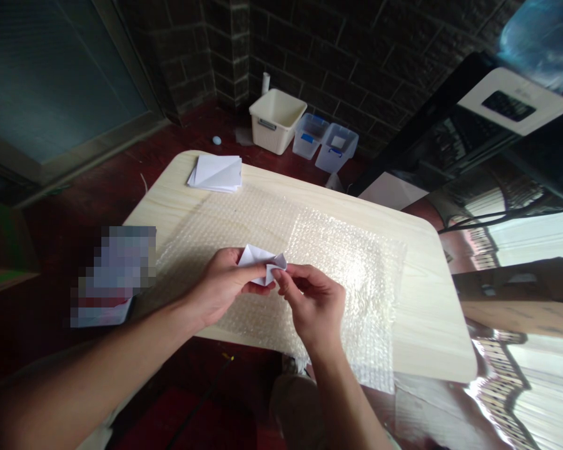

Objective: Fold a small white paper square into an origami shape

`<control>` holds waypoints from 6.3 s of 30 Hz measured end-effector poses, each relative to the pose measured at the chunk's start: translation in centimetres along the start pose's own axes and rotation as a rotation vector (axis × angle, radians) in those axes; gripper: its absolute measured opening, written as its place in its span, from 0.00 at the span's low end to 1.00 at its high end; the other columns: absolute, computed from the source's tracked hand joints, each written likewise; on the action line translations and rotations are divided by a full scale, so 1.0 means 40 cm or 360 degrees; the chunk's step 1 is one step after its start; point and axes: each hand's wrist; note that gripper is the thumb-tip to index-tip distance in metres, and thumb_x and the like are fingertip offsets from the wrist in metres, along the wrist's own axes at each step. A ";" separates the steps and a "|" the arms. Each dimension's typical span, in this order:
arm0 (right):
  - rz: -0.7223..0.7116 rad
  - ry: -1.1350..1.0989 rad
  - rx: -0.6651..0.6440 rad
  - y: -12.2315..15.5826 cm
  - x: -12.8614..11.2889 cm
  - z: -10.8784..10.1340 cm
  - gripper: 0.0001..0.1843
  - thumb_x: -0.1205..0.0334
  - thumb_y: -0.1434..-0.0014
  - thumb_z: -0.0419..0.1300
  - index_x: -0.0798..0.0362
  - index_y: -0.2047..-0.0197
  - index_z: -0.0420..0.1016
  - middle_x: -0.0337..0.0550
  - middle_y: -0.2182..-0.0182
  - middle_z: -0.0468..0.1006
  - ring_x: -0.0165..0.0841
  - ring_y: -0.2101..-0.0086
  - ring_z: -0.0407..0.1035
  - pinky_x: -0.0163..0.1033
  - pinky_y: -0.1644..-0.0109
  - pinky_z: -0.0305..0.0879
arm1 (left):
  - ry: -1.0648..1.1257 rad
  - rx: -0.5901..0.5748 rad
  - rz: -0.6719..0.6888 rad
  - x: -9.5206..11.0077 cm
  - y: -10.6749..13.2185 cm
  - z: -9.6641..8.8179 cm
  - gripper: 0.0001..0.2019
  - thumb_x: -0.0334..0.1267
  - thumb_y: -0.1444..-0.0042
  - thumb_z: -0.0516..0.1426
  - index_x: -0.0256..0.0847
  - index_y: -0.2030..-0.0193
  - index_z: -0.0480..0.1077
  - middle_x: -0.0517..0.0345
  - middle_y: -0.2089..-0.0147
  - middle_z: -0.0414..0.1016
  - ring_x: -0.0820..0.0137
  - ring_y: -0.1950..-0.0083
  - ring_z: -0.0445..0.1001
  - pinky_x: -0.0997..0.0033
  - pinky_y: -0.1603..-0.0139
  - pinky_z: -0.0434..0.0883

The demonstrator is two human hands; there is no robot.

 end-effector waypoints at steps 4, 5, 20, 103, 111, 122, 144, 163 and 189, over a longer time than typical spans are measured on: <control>-0.0194 0.0235 0.0006 0.005 -0.004 -0.001 0.05 0.63 0.39 0.73 0.46 0.58 0.90 0.41 0.68 0.85 0.32 0.71 0.77 0.38 0.69 0.73 | 0.0074 0.0019 -0.0059 -0.005 -0.001 0.002 0.13 0.38 0.53 0.74 0.35 0.61 0.85 0.49 0.62 0.85 0.68 0.65 0.81 0.71 0.65 0.78; -0.0260 0.0342 0.0000 0.007 -0.006 -0.003 0.06 0.63 0.37 0.72 0.46 0.56 0.90 0.42 0.67 0.85 0.33 0.70 0.77 0.38 0.67 0.74 | 0.0102 0.0036 -0.0078 -0.007 -0.001 0.001 0.13 0.38 0.54 0.74 0.35 0.61 0.85 0.49 0.62 0.85 0.68 0.65 0.81 0.71 0.65 0.79; -0.0424 0.0892 0.0000 0.000 0.000 -0.017 0.06 0.62 0.33 0.68 0.52 0.62 0.87 0.40 0.72 0.84 0.31 0.75 0.76 0.36 0.69 0.70 | -0.0841 0.0472 0.0631 -0.028 -0.032 -0.036 0.18 0.42 0.43 0.67 0.40 0.49 0.73 0.48 0.49 0.79 0.61 0.49 0.78 0.61 0.51 0.74; 0.0081 0.0484 -0.0114 -0.005 0.041 -0.001 0.11 0.52 0.38 0.72 0.50 0.61 0.90 0.43 0.69 0.84 0.31 0.74 0.74 0.38 0.70 0.68 | -0.0813 -0.0137 0.0299 -0.017 -0.029 -0.044 0.08 0.38 0.40 0.65 0.35 0.60 0.79 0.51 0.61 0.84 0.74 0.76 0.76 0.73 0.75 0.73; 0.0228 0.0267 -0.0228 0.002 0.034 0.008 0.24 0.52 0.42 0.74 0.52 0.45 0.85 0.48 0.60 0.86 0.37 0.68 0.80 0.43 0.64 0.78 | -0.0597 -0.0303 0.0220 0.009 -0.010 -0.034 0.17 0.48 0.36 0.63 0.35 0.52 0.82 0.49 0.64 0.84 0.67 0.74 0.82 0.76 0.82 0.62; 0.0439 -0.0072 -0.0313 -0.023 0.000 -0.023 0.19 0.49 0.38 0.72 0.54 0.72 0.80 0.39 0.77 0.74 0.29 0.74 0.66 0.36 0.71 0.61 | -0.1370 0.0125 0.0938 0.017 -0.016 -0.051 0.10 0.41 0.45 0.69 0.41 0.58 0.83 0.54 0.59 0.82 0.72 0.68 0.70 0.70 0.68 0.65; -0.0113 0.0815 0.0187 0.021 0.021 0.004 0.16 0.53 0.36 0.70 0.49 0.48 0.87 0.49 0.53 0.89 0.48 0.57 0.86 0.53 0.54 0.84 | -0.0353 -0.0029 0.0328 -0.026 -0.006 -0.006 0.08 0.41 0.40 0.66 0.38 0.64 0.82 0.55 0.65 0.83 0.67 0.62 0.78 0.69 0.57 0.72; -0.0205 0.0710 0.0173 0.025 -0.004 0.011 0.15 0.53 0.35 0.70 0.48 0.48 0.87 0.51 0.48 0.86 0.46 0.50 0.81 0.52 0.49 0.80 | -0.0322 -0.0237 0.0319 -0.033 0.022 0.003 0.11 0.40 0.33 0.60 0.39 0.64 0.82 0.53 0.62 0.81 0.62 0.57 0.78 0.63 0.51 0.73; 0.0379 0.0087 0.0110 0.011 -0.003 0.013 0.12 0.49 0.41 0.73 0.46 0.59 0.91 0.48 0.60 0.89 0.44 0.60 0.81 0.49 0.54 0.77 | -0.0437 -0.0038 0.0525 -0.058 0.022 0.014 0.16 0.37 0.37 0.63 0.38 0.44 0.77 0.45 0.47 0.83 0.58 0.45 0.82 0.62 0.45 0.80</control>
Point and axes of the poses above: each hand's wrist, its own y-axis away from the middle knuckle, its own z-axis out of the palm, x = y × z
